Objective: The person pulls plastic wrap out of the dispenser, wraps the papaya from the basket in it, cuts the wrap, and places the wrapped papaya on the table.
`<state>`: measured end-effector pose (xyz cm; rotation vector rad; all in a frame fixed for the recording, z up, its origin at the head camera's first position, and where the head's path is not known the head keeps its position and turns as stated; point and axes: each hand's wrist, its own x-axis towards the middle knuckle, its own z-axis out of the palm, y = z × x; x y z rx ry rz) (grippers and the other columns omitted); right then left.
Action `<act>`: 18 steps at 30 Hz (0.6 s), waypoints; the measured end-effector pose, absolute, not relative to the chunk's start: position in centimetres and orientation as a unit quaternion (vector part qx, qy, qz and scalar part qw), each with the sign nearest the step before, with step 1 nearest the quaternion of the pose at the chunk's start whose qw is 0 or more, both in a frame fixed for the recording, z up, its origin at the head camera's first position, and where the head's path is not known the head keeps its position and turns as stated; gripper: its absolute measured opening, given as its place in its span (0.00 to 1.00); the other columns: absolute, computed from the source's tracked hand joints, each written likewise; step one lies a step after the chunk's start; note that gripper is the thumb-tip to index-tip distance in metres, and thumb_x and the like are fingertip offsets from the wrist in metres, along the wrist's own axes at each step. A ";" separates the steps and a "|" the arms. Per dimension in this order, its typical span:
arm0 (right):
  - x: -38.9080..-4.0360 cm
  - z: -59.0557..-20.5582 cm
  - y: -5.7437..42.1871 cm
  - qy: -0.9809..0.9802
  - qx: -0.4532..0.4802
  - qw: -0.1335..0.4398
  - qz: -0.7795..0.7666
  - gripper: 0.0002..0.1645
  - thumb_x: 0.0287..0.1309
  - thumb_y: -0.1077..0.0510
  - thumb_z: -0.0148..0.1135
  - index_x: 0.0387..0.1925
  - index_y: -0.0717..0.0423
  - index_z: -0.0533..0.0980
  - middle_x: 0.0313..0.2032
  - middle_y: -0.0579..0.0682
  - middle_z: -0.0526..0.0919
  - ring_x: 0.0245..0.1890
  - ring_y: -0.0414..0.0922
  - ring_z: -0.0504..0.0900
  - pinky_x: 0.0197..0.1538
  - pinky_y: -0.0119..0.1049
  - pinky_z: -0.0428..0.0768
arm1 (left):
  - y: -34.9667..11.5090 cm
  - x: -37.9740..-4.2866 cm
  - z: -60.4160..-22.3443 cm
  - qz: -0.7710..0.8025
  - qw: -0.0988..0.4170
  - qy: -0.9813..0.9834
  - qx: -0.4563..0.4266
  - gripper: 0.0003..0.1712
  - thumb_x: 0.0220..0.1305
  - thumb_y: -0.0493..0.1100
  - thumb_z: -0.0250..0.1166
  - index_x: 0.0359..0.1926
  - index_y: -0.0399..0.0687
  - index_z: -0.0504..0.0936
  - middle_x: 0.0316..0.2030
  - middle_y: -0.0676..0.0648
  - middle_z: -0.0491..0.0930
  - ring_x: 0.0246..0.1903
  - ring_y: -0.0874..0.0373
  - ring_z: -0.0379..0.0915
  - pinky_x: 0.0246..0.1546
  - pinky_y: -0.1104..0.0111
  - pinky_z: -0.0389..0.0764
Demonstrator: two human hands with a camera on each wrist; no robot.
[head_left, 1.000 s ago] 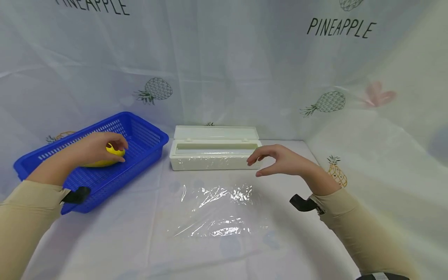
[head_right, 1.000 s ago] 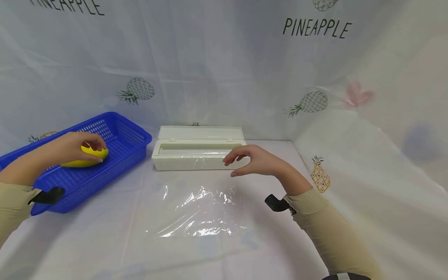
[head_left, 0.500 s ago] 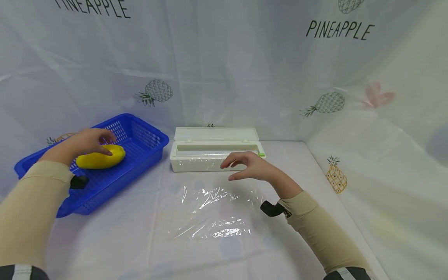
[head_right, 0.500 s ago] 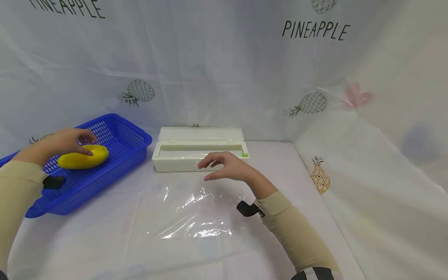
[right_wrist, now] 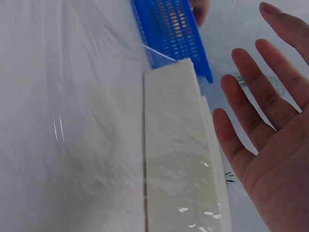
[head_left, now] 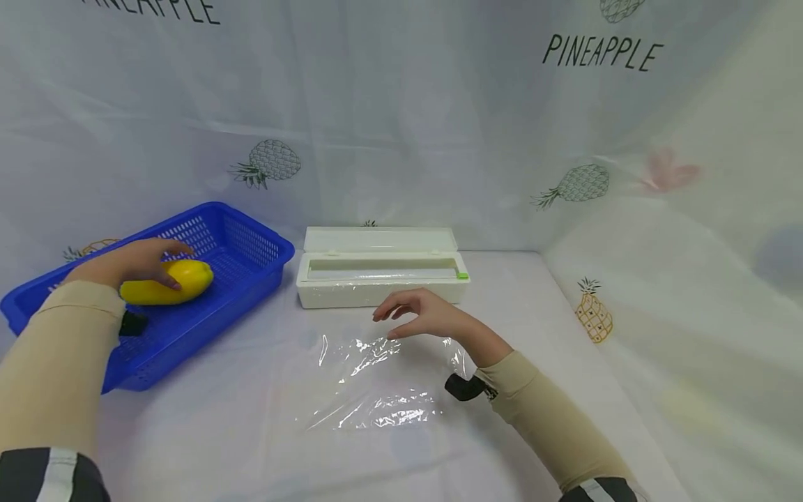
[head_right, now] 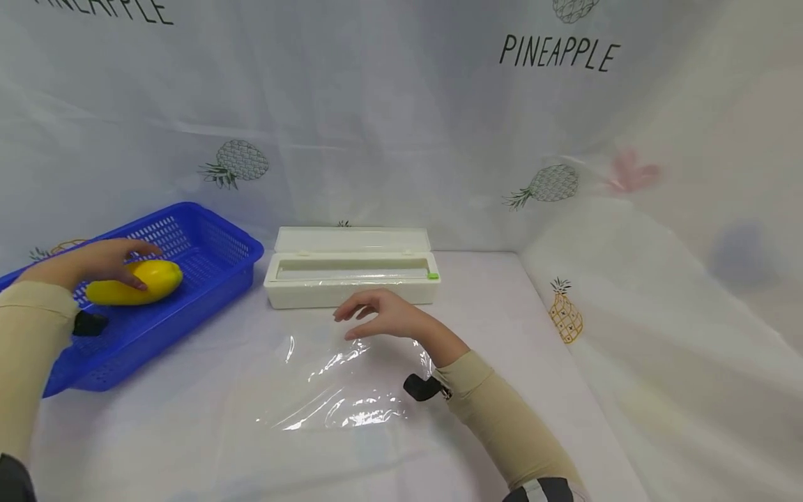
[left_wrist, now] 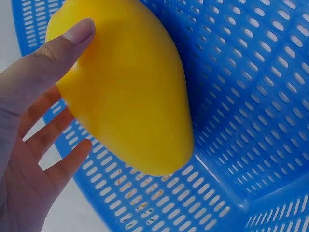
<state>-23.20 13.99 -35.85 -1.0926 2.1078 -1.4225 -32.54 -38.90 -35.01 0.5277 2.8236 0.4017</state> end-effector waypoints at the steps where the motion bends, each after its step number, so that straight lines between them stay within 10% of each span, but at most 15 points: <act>1: -23.0 -35.6 13.7 0.746 -0.389 0.188 -0.507 0.22 0.50 0.72 0.69 0.49 0.68 0.78 0.48 0.61 0.81 0.50 0.50 0.79 0.59 0.58 0.71 | -39.0 -32.6 -35.0 0.139 0.124 0.966 0.179 0.45 0.47 0.45 0.79 0.61 0.28 0.68 0.54 0.20 0.67 0.53 0.24 0.63 0.51 0.31 0.63; 18: -23.2 -38.1 12.4 0.755 -0.392 0.152 -0.503 0.21 0.51 0.65 0.73 0.48 0.58 0.81 0.46 0.47 0.84 0.50 0.46 0.80 0.57 0.45 0.74 | -39.0 -32.3 -34.6 0.146 0.133 0.967 0.161 0.49 0.44 0.47 0.80 0.60 0.26 0.65 0.50 0.18 0.67 0.48 0.24 0.65 0.47 0.30 0.65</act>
